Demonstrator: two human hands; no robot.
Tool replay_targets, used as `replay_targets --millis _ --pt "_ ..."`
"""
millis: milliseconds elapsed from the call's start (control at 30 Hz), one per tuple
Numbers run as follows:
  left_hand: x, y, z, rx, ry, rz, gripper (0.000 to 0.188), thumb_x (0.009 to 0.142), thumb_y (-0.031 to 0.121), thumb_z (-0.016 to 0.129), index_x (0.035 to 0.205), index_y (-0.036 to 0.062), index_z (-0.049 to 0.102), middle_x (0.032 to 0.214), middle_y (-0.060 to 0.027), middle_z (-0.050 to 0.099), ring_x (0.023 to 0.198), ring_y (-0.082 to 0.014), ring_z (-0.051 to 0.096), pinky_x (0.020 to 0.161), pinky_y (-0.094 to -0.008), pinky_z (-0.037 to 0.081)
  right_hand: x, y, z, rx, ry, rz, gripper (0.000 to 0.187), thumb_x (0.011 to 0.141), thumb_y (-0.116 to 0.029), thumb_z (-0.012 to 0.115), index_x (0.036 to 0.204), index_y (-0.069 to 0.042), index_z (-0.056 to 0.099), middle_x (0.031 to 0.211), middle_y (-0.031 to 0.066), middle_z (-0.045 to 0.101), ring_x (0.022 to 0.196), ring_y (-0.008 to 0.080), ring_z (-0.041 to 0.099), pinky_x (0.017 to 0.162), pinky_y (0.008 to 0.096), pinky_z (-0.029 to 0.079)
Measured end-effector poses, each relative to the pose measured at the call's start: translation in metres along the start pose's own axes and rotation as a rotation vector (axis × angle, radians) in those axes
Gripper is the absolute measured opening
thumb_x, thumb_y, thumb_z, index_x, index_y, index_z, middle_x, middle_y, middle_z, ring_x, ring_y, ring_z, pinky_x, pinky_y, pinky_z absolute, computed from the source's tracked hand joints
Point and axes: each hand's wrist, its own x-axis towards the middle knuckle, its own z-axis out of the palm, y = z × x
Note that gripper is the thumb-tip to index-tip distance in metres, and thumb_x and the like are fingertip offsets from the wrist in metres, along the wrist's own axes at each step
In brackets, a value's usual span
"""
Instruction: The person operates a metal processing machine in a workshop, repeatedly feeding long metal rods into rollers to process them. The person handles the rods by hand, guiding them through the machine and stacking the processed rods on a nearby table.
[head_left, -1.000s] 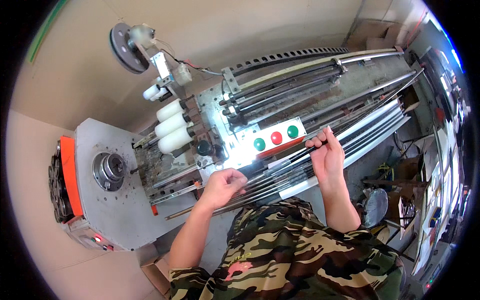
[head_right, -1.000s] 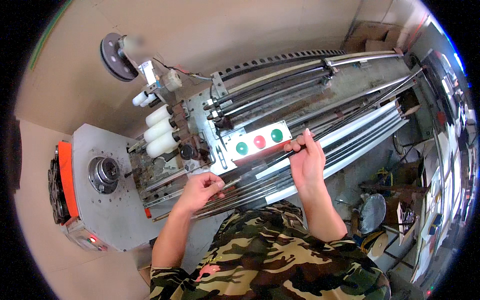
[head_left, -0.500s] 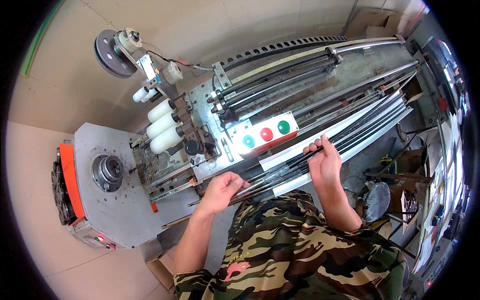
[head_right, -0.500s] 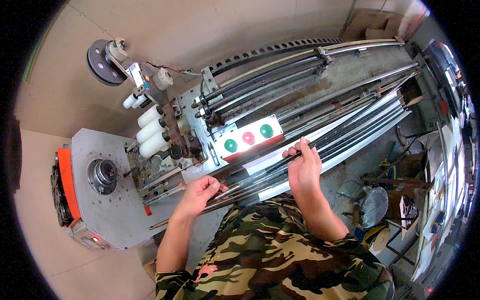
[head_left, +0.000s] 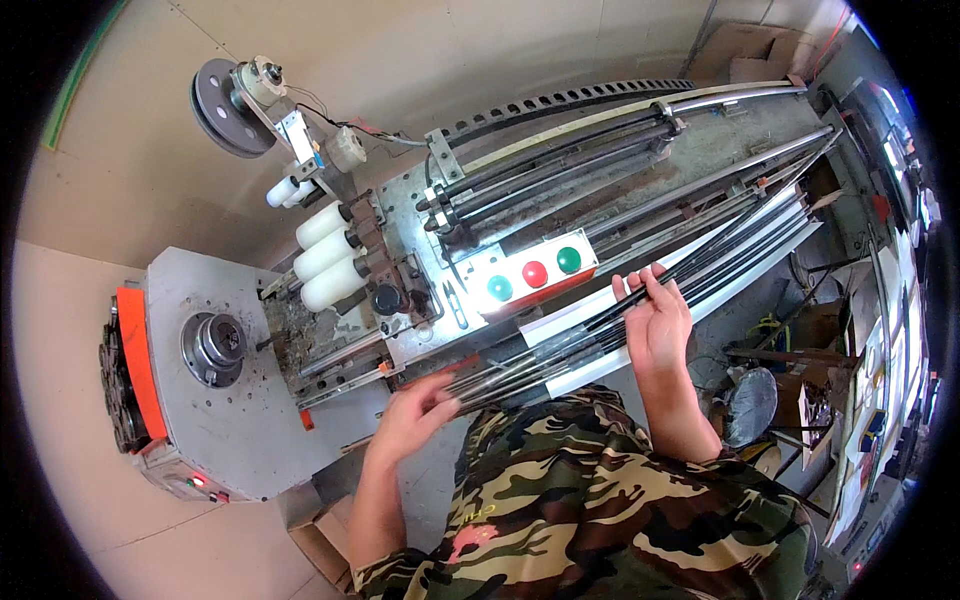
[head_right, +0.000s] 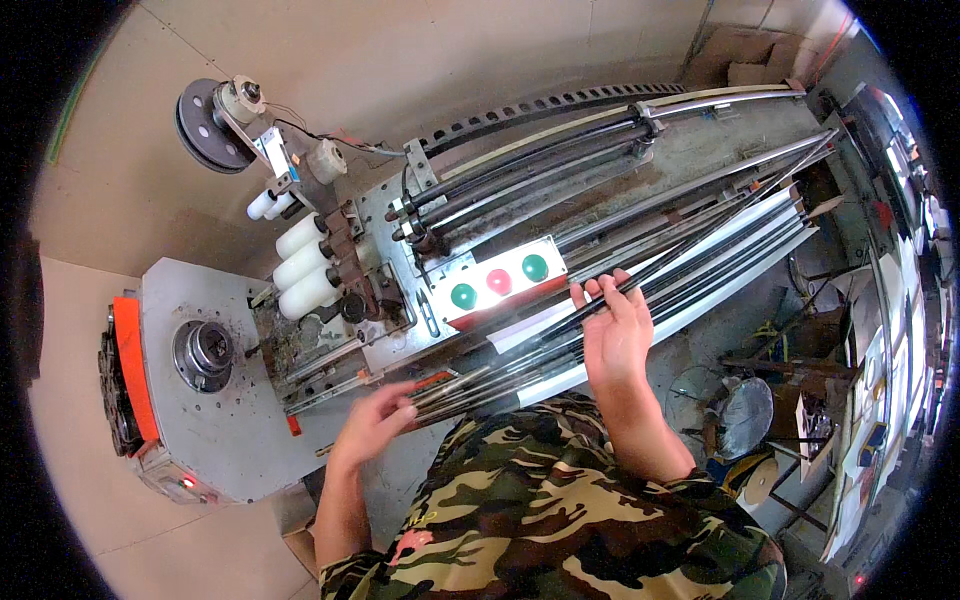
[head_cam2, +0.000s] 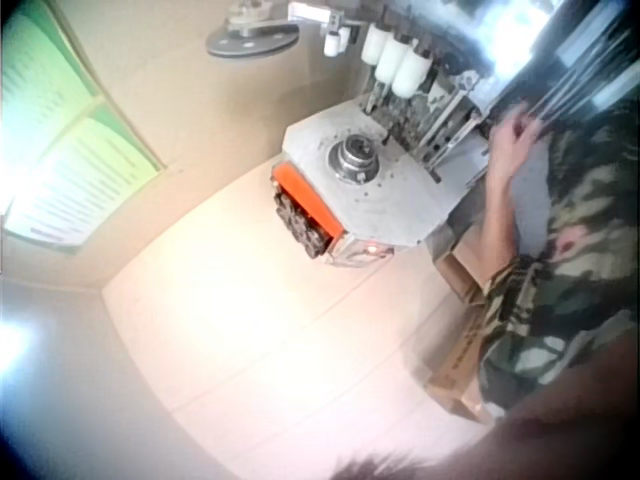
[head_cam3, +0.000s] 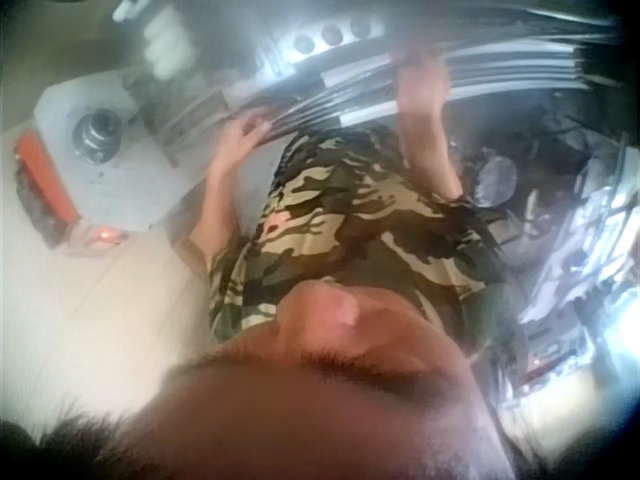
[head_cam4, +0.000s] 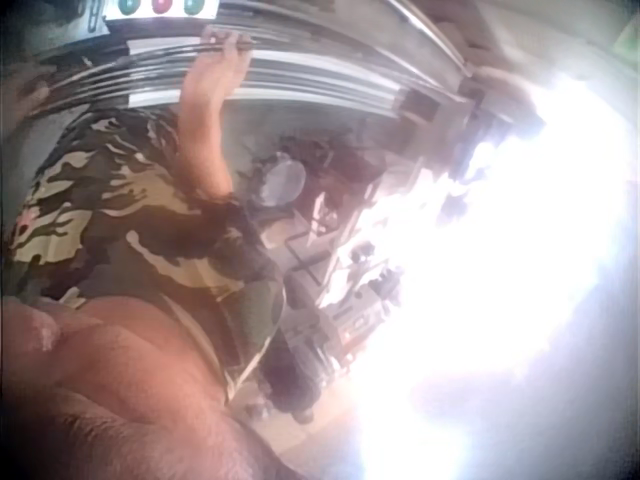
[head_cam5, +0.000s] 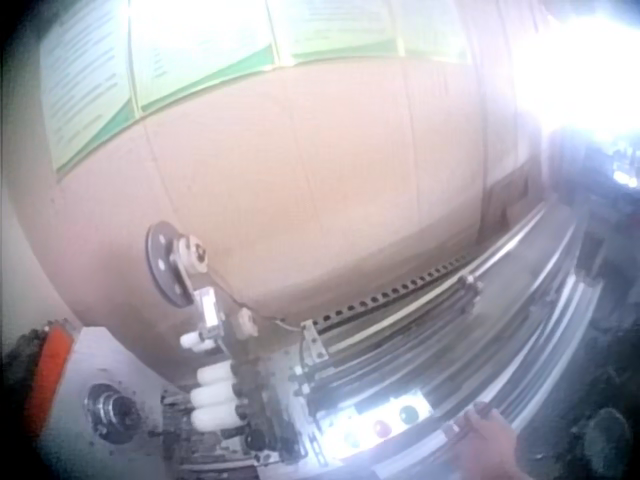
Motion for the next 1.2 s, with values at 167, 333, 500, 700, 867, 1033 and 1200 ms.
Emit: replay_targets --millis 167,333,500,700,867,1033,1200 --pt "-0.03 -0.022 -0.021 0.245 0.179 0.135 0.024 0.09 0.015 0.072 0.11 0.0019 0.073 0.094 -0.0117 0.072 0.081 -0.0242 0.069 0.074 -0.0309 0.053 0.006 0.0 -0.003 0.061 0.026 0.025 0.012 0.101 -0.002 0.052 0.112 -0.003 0.05 0.096 0.007 0.057 0.092 0.0202 0.058 0.101 0.0485 0.051" --pt "-0.038 -0.019 -0.016 0.31 0.401 0.278 0.022 0.084 0.01 0.076 0.104 0.002 0.073 0.09 -0.012 0.07 0.079 -0.0288 0.067 0.073 -0.0358 0.053 0.014 0.006 -0.009 0.144 0.021 0.081 0.007 0.103 -0.011 0.054 0.101 -0.004 0.052 0.089 0.0059 0.056 0.087 0.0206 0.057 0.101 0.0475 0.051" --pt "-0.042 -0.009 -0.002 0.629 0.738 0.586 0.02 0.077 0.004 0.079 0.096 0.0074 0.074 0.088 -0.0074 0.07 0.074 -0.0272 0.066 0.067 -0.0352 0.052 0.021 0.004 -0.01 0.184 0.054 0.12 0.024 0.104 -0.024 0.056 0.089 -0.007 0.051 0.077 0.0022 0.052 0.073 0.0184 0.055 0.093 0.0415 0.053" --pt "-0.045 0.004 0.018 0.798 0.921 0.817 0.024 0.073 0.001 0.077 0.095 0.0096 0.074 0.088 -0.0043 0.069 0.076 -0.0228 0.067 0.066 -0.0323 0.05 0.037 -0.001 -0.025 0.236 0.144 0.093 0.03 0.103 -0.032 0.059 0.086 -0.01 0.047 0.068 -0.0037 0.044 0.059 0.013 0.046 0.068 0.0319 0.048" --pt "-0.043 0.006 0.027 0.772 0.905 0.835 0.023 0.074 0.0 0.074 0.095 0.0074 0.074 0.089 -0.0043 0.069 0.077 -0.0226 0.068 0.066 -0.0329 0.05 0.042 -0.007 -0.031 0.239 0.199 0.079 0.032 0.102 -0.033 0.061 0.084 -0.01 0.048 0.064 -0.0053 0.038 0.055 0.0108 0.041 0.058 0.0275 0.044" --pt "-0.043 0.0 0.032 0.769 0.903 0.823 0.023 0.074 0.0 0.074 0.096 0.0066 0.073 0.089 -0.0051 0.069 0.078 -0.0236 0.068 0.066 -0.0338 0.05 0.046 -0.007 -0.039 0.26 0.22 0.1 0.036 0.101 -0.037 0.062 0.079 -0.013 0.047 0.063 -0.004 0.037 0.054 0.0122 0.038 0.06 0.0283 0.043" --pt "-0.043 -0.003 0.034 0.772 0.905 0.833 0.022 0.075 0.001 0.074 0.096 0.0066 0.073 0.089 -0.0057 0.068 0.077 -0.0244 0.067 0.066 -0.0344 0.05 0.045 -0.007 -0.041 0.26 0.211 0.103 0.036 0.101 -0.038 0.061 0.079 -0.013 0.046 0.063 -0.0043 0.037 0.055 0.0123 0.038 0.06 0.0283 0.042"
